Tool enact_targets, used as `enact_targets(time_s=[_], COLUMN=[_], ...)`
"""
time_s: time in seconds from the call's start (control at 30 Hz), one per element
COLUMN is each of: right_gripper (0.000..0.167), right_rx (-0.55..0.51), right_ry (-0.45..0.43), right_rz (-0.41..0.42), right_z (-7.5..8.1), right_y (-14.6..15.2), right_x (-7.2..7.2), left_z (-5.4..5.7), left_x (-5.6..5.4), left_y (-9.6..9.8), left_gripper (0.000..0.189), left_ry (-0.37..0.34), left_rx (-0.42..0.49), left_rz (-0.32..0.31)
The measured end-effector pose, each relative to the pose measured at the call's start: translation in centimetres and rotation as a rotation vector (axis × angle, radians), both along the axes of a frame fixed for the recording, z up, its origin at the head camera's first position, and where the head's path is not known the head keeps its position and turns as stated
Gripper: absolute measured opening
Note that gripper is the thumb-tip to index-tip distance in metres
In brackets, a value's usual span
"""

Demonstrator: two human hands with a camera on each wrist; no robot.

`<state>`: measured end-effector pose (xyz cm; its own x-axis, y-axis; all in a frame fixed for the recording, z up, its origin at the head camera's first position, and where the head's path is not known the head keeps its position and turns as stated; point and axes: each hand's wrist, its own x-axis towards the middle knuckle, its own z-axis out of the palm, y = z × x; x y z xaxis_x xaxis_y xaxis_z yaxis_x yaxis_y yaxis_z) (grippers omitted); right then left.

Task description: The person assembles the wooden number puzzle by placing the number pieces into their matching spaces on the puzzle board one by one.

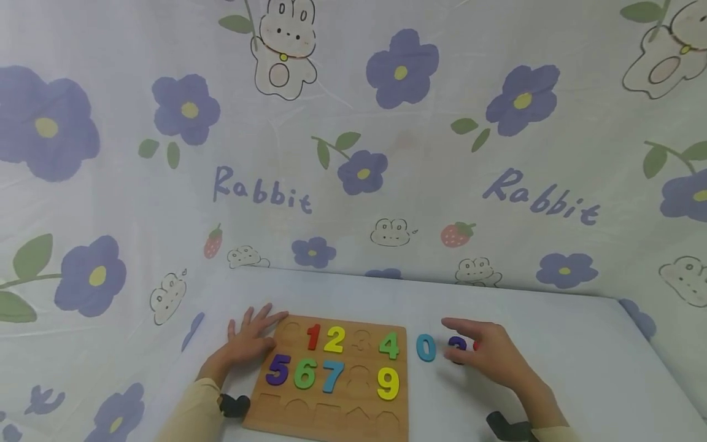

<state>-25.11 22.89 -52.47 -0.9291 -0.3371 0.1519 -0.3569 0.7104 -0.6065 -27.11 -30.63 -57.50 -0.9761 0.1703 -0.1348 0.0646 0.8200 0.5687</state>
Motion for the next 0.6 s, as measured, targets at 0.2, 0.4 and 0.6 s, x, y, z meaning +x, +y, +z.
enact_targets(time_s=[0.2,0.4,0.6], right_gripper=[0.056,0.058,0.06], right_rx=[0.064,0.118,0.107], right_ry=[0.01,0.0,-0.011], right_rz=[-0.019,-0.044,-0.053], right_z=[0.1,-0.3,-0.8], right_y=[3.6,6.4,7.9], right_x=[0.7,0.9,1.0], left_z=[-0.1,0.2,0.4], left_x=[-0.1,0.1,0.2], left_y=[0.1,0.2,0.3], left_gripper=[0.069,0.069,0.069], left_ry=[0.01,0.0,-0.006], left_rx=[-0.005,-0.002,0.003], left_rz=[0.001,0.003,0.006])
